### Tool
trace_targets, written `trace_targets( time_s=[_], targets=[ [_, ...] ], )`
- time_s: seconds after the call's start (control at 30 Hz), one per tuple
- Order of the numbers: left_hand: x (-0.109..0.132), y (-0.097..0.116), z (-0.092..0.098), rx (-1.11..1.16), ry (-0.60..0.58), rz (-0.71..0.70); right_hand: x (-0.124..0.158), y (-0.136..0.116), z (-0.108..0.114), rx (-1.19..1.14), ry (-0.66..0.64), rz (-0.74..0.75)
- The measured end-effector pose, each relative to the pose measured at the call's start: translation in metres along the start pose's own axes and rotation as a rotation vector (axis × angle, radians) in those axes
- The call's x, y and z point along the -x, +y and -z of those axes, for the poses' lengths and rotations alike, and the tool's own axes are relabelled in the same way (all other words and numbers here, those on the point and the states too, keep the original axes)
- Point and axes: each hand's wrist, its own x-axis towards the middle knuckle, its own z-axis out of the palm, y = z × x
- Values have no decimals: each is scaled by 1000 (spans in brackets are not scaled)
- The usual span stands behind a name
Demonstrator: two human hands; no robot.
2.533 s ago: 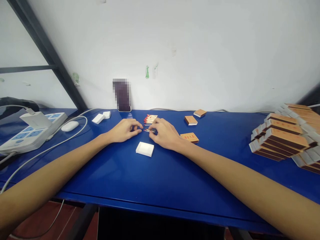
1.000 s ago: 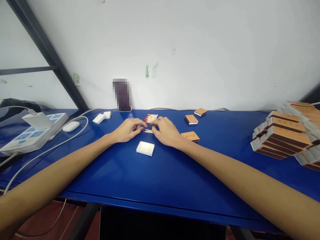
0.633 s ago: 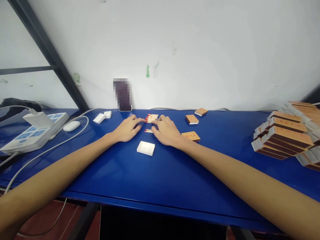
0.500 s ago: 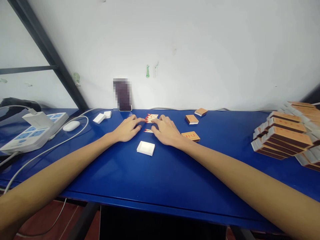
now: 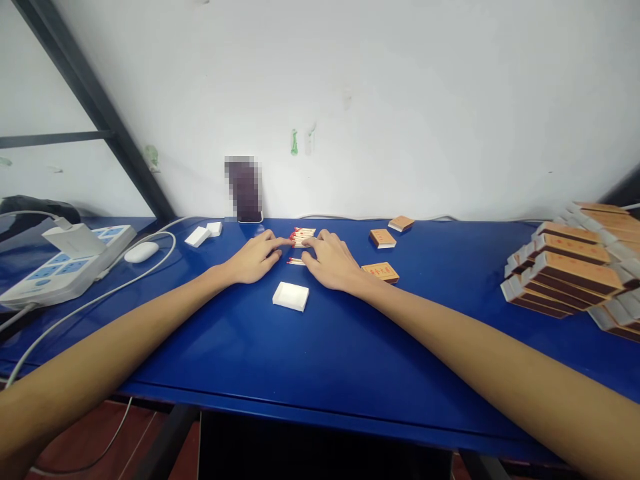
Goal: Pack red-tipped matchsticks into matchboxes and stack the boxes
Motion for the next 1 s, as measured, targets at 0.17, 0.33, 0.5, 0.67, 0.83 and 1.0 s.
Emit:
trace_targets(
  time_s=[0.17, 0.33, 0.5, 0.67, 0.83, 1.0],
  targets=[
    [-1, 0, 0, 35, 4, -23, -1, 3, -3, -10, 12, 10],
    [-2, -2, 0, 108, 16, -96, -1, 3, -1, -76, 47, 27],
    [-1, -2, -1, 102, 51, -136, 1, 2, 2, -148, 116, 93],
    [0, -1, -2, -26, 15, 19, -1, 5, -1, -126, 114, -2],
    [0, 0, -1, -45, -2, 41, -2, 6, -5, -34, 30, -24],
    [0, 1, 0, -23, -4, 26, -2, 7, -5, -27, 39, -15]
  ],
)
